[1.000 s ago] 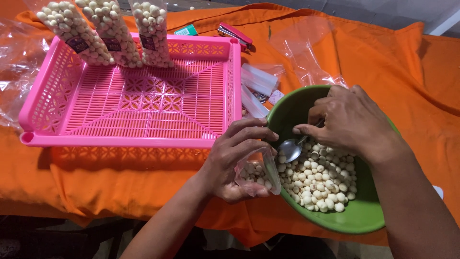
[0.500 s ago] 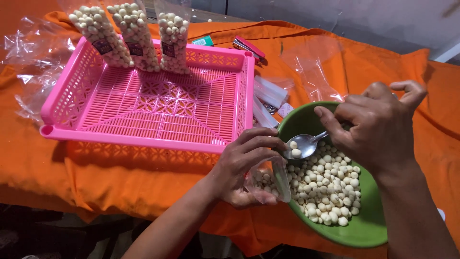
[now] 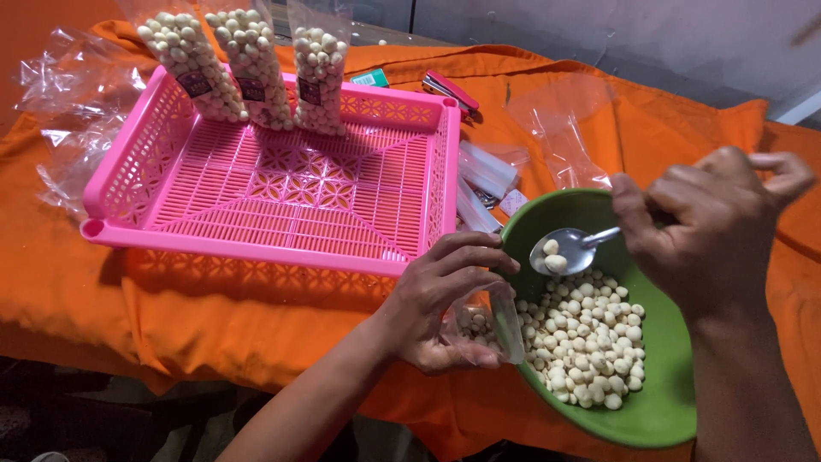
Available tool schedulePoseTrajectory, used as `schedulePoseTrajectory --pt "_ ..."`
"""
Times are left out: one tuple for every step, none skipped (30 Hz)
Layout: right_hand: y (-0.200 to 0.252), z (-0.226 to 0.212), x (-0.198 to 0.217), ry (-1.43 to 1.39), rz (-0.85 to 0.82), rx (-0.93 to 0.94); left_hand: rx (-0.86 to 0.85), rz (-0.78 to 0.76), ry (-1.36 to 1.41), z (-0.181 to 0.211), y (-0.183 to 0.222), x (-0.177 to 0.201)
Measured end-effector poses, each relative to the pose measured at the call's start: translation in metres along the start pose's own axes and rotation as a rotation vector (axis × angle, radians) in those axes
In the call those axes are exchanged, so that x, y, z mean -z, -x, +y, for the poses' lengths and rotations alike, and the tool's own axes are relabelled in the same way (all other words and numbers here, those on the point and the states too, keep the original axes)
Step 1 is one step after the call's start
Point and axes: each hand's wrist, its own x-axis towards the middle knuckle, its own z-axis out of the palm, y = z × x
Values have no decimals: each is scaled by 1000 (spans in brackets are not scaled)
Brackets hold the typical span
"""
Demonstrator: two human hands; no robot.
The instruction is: Scooping small round snacks from a bowl into a plastic bag using a spoon at a natural pace.
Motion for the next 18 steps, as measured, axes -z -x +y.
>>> schedulePoseTrajectory --pt "-2 -3 4 0 3 3 -3 3 -3 1 -1 0" --pt "-3 -6 9 -86 65 34 -3 2 -6 1 -2 1" --pt "-5 -10 13 -174 127 65 -4 2 -9 2 -2 1" --pt "-6 -14 16 -176 128 68 -4 4 -13 2 -2 1" --pt "-7 -19 18 -184 182 92 -7 13 -14 1 -2 1" --pt "-7 -24 21 -191 232 114 -7 20 -13 1 -2 0" --pt "-8 -28 23 -194 231 115 -5 21 -15 1 -2 1" --pt "-7 -33 25 -183 247 104 -4 21 -24 1 -1 0" --pt "-6 -37 27 -172 263 93 -3 20 -33 0 0 0" --pt "-8 -41 29 -174 261 93 -1 19 -33 1 0 0" --pt "-9 -45 32 -151 270 117 7 16 -16 1 -1 0" --pt "-11 -49 34 -129 281 143 13 13 -1 1 -1 1" --pt "-12 -51 35 -131 281 143 14 13 -3 0 0 0" --pt "-13 -54 36 -175 318 170 27 12 -10 -1 1 0" --pt "-14 -57 37 -219 355 197 39 10 -18 -2 3 -1" --pt "-15 -57 36 -221 355 196 41 10 -19 -2 2 -1" --pt "-17 -57 35 -247 400 240 29 12 -13 -2 2 0" --pt "-17 -56 34 -269 444 281 15 13 -4 -2 2 -1"
